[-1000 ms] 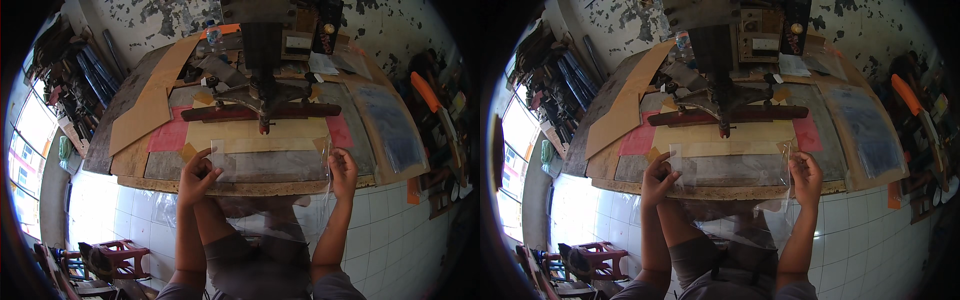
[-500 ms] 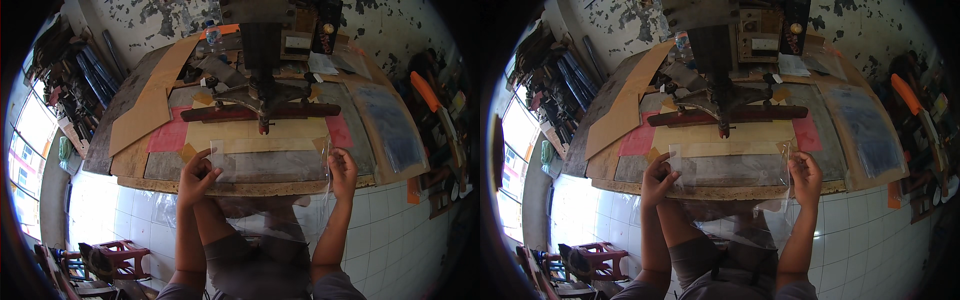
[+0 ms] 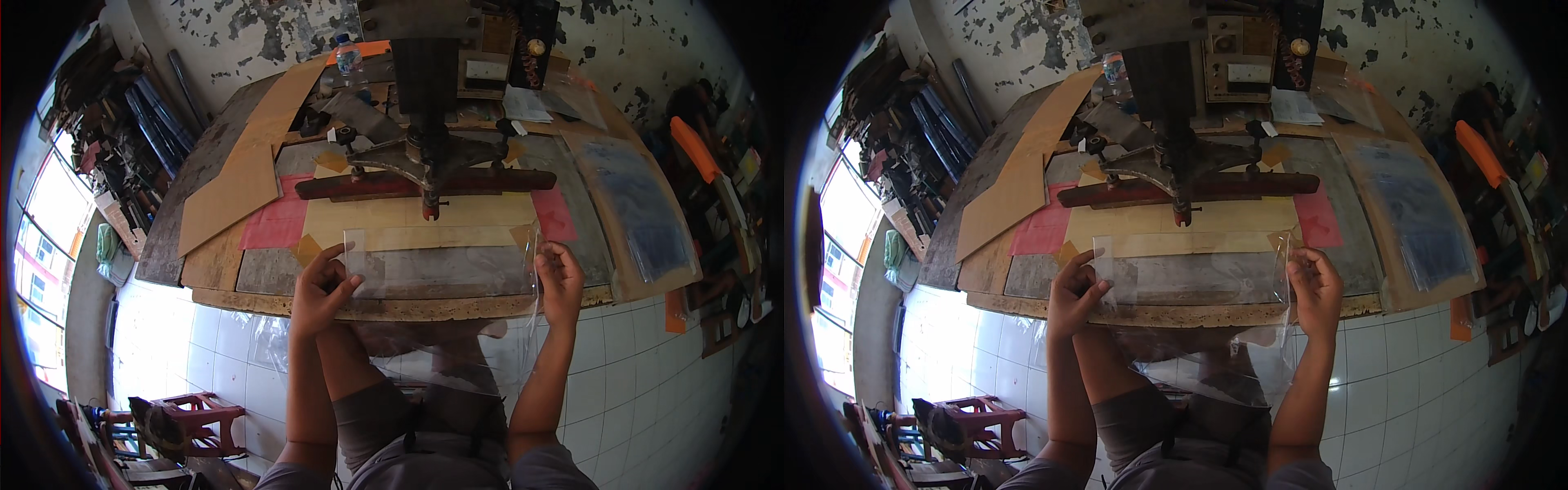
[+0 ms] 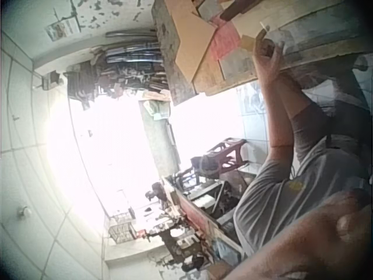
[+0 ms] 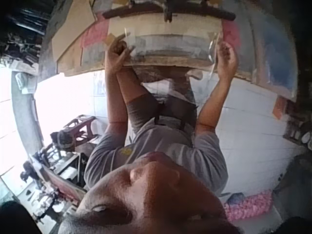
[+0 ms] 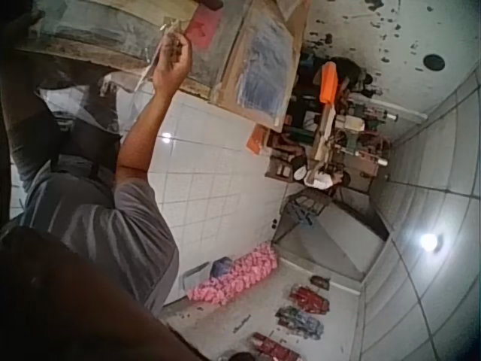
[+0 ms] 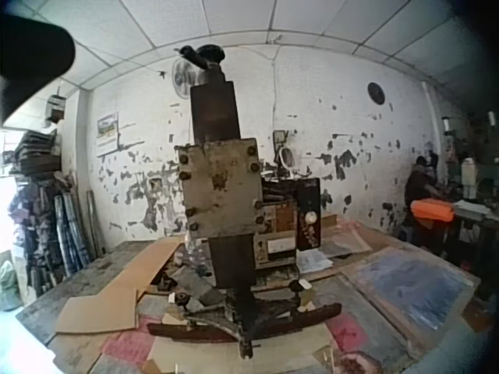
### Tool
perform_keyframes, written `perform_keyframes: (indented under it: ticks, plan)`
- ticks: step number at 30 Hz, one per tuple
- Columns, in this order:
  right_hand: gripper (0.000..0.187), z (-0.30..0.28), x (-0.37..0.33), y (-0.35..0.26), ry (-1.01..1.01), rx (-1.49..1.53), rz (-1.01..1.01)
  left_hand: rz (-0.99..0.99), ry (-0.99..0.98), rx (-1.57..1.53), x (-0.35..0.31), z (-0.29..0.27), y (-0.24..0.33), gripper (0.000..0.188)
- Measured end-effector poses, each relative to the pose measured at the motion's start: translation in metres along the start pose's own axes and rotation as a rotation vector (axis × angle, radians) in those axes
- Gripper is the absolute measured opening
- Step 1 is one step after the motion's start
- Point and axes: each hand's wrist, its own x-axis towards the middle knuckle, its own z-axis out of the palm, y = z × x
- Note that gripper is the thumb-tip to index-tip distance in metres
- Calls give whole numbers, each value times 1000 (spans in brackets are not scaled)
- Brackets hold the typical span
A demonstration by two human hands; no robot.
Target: The person positions a plastic sheet on a wooden workbench, secures it with pieces of tape, and uses a foot-pedal-operated press machine to apply heat or pressure to the material.
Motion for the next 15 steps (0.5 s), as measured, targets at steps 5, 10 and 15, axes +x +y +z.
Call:
perform_keyframes:
  ticks: [5,10,15]
  plan:
    - [28,0,0,0,2,7,1,-7,1,-7,0,0,0,52]
    - [26,1,0,0,8,1,-21,-9,2,13,0,-1,-1,52]
    - [26,-1,0,2,-6,1,-4,-18,6,-3,0,0,-2,51]
